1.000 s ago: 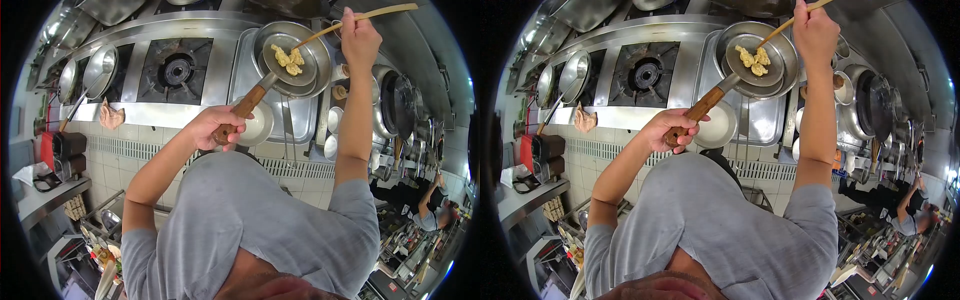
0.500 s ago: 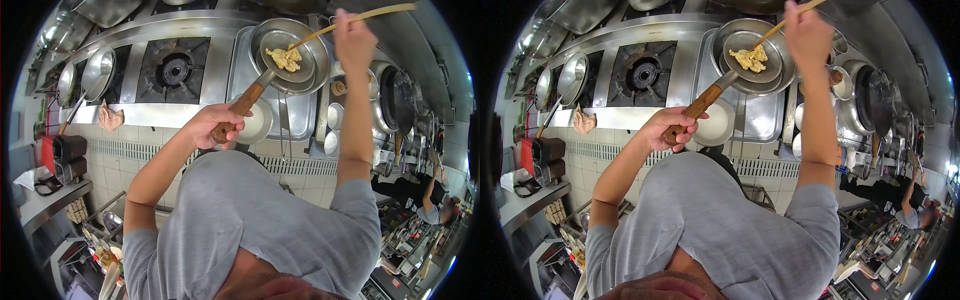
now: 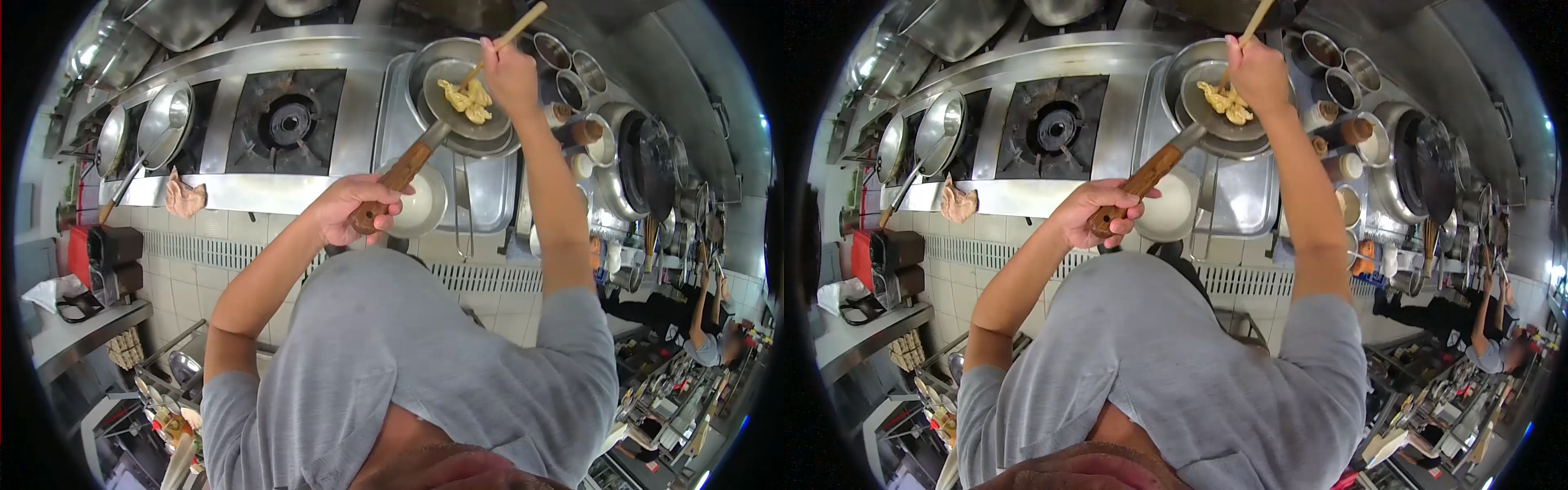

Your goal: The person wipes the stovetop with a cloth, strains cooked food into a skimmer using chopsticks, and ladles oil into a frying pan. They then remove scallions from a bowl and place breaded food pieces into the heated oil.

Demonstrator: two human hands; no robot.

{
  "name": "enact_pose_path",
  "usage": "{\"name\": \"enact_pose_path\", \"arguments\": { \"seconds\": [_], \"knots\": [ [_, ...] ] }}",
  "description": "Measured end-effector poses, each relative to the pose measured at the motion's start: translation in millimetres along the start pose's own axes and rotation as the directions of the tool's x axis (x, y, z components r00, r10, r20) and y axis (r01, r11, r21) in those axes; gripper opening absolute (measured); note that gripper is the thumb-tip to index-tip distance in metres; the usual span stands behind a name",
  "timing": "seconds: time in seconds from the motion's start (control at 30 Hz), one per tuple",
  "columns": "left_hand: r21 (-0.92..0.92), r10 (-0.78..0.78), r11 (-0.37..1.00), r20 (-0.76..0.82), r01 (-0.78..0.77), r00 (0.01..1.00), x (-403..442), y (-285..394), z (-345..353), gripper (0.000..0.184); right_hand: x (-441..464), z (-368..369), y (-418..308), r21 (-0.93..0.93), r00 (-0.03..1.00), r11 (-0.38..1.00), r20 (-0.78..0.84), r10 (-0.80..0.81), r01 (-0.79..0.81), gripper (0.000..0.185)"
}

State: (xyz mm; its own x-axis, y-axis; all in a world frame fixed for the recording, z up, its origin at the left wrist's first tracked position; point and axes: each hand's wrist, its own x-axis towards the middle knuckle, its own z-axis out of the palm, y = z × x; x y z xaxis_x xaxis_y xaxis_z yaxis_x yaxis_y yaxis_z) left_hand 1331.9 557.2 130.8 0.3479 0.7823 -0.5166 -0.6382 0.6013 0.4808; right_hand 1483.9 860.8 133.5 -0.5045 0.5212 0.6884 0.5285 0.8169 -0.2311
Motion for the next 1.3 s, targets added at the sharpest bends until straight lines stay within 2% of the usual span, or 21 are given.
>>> {"name": "enact_pose_path", "arguments": {
  "seconds": [0.1,0.13,0.2,0.3,0.37,0.4,0.47,0.7,0.8,0.83,0.93,0.97,1.07,1.1,1.17,1.2,1.27,1.3],
  "knots": [
    [-0.017,-0.001,1.0,-0.015,0.001,1.0,-3,-3,0,0.049,22,-30,5,-0.075,0.996,0.994,-0.033,0.079,-0.081,0.038],
    [-0.001,-0.002,1.0,-0.024,0.002,1.0,-2,-2,1,0.049,31,-42,7,-0.124,0.993,0.99,-0.101,0.055,-0.067,0.039],
    [0.01,0.0,1.0,-0.024,0.0,1.0,1,0,1,0.049,47,-72,-9,-0.017,0.986,0.994,-0.131,0.105,-0.108,0.038],
    [0.004,0.005,1.0,-0.024,-0.005,1.0,1,-1,-1,0.049,43,-83,-16,-0.024,0.98,0.989,-0.136,0.144,-0.148,0.038],
    [0.021,0.007,1.0,-0.038,-0.007,0.999,1,-3,2,0.049,9,-20,9,-0.055,0.995,0.996,-0.074,0.068,-0.073,0.04],
    [-0.009,-0.006,1.0,-0.027,0.006,1.0,0,-6,2,0.048,2,-9,3,-0.072,0.998,0.997,-0.045,0.034,-0.037,0.041],
    [-0.059,-0.001,0.998,-0.012,0.0,1.0,1,-2,-2,0.048,11,-12,12,-0.048,0.995,0.998,-0.096,0.03,-0.034,0.041],
    [-0.012,0.003,1.0,-0.028,-0.003,1.0,0,-1,4,0.049,30,-99,-13,-0.047,0.974,0.982,-0.142,0.177,-0.186,0.042],
    [0.036,0.001,0.999,-0.05,0.0,0.999,0,-3,7,0.05,-17,-42,32,-0.266,0.99,0.958,0.062,0.126,-0.105,0.041],
    [0.061,-0.003,0.998,-0.057,0.007,0.998,-1,-3,8,0.05,-23,-32,32,-0.176,0.997,0.982,-0.043,0.057,-0.064,0.04],
    [0.033,-0.001,0.999,-0.054,0.003,0.999,1,-3,6,0.051,1,-75,23,-0.256,0.995,0.965,-0.091,0.034,-0.057,0.04],
    [0.047,-0.009,0.999,-0.057,0.012,0.998,1,0,7,0.051,12,-92,8,-0.121,0.984,0.992,-0.176,0.026,-0.047,0.041],
    [0.036,-0.007,0.999,-0.046,0.008,0.999,0,1,7,0.052,21,-99,-1,-0.063,0.969,0.994,-0.239,0.068,-0.085,0.041],
    [0.041,-0.005,0.999,-0.049,0.007,0.999,0,2,7,0.051,12,-76,25,-0.307,0.989,0.951,-0.13,-0.073,0.03,0.04],
    [0.049,-0.003,0.999,-0.054,0.005,0.999,1,0,8,0.051,-24,-24,49,-0.31,0.998,0.95,0.052,-0.031,0.045,0.035],
    [0.048,-0.001,0.999,-0.051,0.003,0.999,2,-1,8,0.051,-32,-11,47,-0.215,0.998,0.976,0.054,0.038,-0.026,0.03],
    [0.037,0.013,0.999,-0.059,-0.011,0.998,3,-4,7,0.05,-10,-36,20,-0.132,0.995,0.991,-0.095,-0.012,-0.001,0.042],
    [0.028,-0.005,1.0,-0.062,0.007,0.998,2,-7,7,0.051,-1,-52,19,-0.193,0.999,0.981,-0.047,-0.023,0.014,0.039]
  ]
}}
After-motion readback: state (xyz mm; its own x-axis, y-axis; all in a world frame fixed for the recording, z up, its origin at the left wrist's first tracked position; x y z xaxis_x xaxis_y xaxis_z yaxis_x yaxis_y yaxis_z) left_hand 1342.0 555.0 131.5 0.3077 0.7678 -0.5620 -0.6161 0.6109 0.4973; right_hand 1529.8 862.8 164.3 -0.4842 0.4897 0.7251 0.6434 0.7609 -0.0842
